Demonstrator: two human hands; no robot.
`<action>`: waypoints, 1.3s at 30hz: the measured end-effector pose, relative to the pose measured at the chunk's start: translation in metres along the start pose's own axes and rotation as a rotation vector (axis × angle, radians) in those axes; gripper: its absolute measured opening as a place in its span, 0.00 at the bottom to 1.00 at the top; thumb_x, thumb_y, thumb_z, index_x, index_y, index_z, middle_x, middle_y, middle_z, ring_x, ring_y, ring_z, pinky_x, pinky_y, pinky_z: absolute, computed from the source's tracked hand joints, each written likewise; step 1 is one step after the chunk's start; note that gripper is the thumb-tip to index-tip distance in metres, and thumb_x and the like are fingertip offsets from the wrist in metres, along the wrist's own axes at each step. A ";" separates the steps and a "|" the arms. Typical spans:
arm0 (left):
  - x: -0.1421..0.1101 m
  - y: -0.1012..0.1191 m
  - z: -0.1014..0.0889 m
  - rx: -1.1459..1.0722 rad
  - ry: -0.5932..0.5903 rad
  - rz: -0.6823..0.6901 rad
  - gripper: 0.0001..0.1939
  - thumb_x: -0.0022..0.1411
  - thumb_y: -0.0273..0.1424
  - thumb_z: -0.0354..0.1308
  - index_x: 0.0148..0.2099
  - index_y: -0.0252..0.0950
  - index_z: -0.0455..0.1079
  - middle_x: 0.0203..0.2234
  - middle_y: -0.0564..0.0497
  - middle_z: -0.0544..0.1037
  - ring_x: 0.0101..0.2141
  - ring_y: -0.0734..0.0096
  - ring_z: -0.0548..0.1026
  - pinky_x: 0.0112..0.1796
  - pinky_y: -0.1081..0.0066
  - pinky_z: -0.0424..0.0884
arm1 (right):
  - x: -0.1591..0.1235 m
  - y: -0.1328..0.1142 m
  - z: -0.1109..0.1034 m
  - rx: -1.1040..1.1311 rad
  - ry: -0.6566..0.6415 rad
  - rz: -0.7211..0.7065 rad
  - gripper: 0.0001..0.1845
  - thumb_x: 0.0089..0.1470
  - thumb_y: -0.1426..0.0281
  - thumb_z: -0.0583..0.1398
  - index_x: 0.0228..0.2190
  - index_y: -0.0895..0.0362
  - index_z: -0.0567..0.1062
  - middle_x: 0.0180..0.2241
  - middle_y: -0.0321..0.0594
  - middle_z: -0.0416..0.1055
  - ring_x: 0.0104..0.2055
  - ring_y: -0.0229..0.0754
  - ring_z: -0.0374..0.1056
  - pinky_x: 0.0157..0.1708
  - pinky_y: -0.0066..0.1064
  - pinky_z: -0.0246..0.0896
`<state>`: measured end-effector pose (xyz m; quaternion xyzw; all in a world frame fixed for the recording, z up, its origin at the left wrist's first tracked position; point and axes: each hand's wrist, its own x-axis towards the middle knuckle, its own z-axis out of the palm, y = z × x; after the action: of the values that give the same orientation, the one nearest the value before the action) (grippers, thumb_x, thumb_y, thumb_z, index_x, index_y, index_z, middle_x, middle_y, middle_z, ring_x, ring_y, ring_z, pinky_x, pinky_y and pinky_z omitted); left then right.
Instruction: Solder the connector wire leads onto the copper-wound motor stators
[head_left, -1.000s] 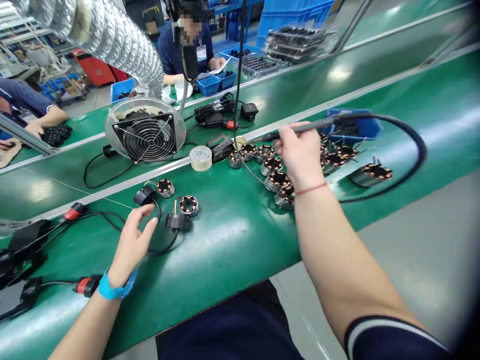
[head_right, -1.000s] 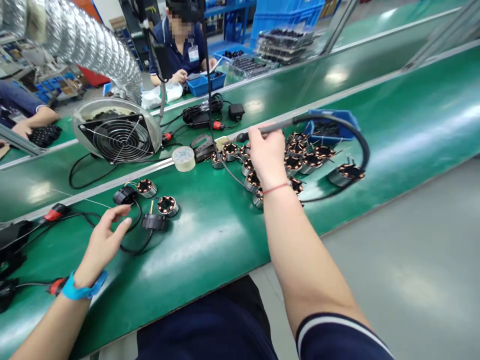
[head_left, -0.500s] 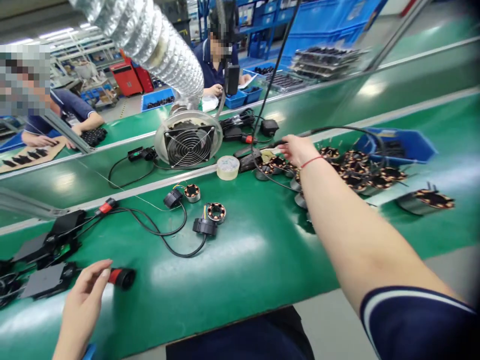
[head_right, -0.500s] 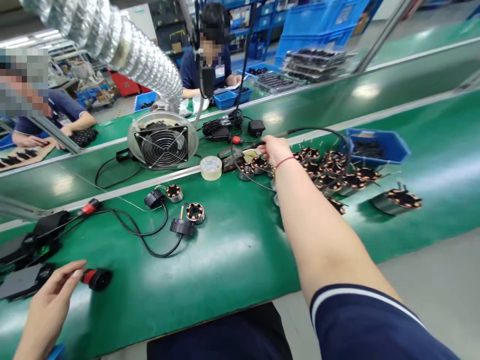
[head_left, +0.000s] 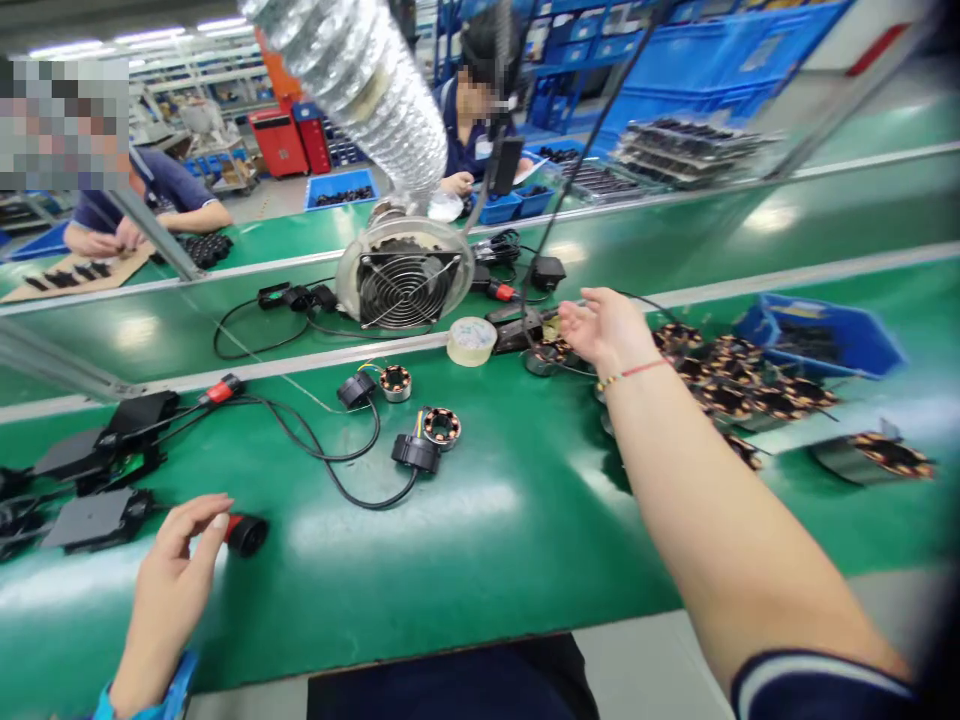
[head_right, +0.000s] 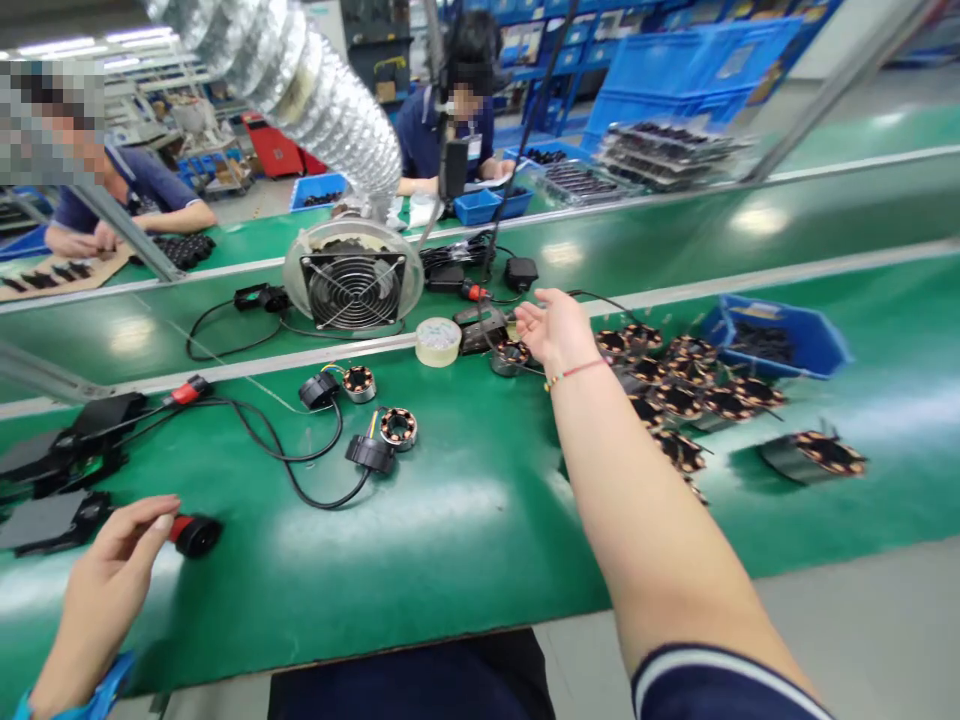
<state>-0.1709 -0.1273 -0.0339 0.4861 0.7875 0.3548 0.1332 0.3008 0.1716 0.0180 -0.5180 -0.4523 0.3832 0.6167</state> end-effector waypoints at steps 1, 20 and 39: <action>-0.001 -0.001 -0.001 0.028 0.018 0.024 0.18 0.56 0.47 0.54 0.39 0.39 0.71 0.42 0.46 0.75 0.45 0.56 0.73 0.48 0.58 0.69 | -0.017 -0.003 0.010 0.014 -0.034 0.030 0.07 0.56 0.67 0.56 0.27 0.56 0.66 0.24 0.32 0.65 0.21 0.32 0.63 0.18 0.23 0.59; -0.007 -0.005 0.013 0.298 -0.200 0.210 0.24 0.61 0.34 0.57 0.59 0.34 0.64 0.56 0.39 0.67 0.56 0.53 0.63 0.58 0.51 0.62 | -0.125 0.053 0.123 -0.804 -0.828 -0.363 0.27 0.53 0.61 0.55 0.53 0.59 0.69 0.55 0.56 0.62 0.50 0.55 0.68 0.51 0.50 0.65; 0.104 0.130 0.087 -0.107 -0.419 0.352 0.17 0.62 0.36 0.54 0.51 0.36 0.69 0.52 0.44 0.71 0.55 0.59 0.64 0.58 0.59 0.57 | -0.117 0.083 0.128 -0.566 -0.865 -0.429 0.11 0.55 0.64 0.56 0.38 0.55 0.72 0.54 0.50 0.65 0.60 0.49 0.59 0.60 0.48 0.55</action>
<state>-0.0871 0.0350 0.0075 0.6705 0.6263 0.3054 0.2549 0.1432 0.1126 -0.0756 -0.3555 -0.8446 0.2900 0.2760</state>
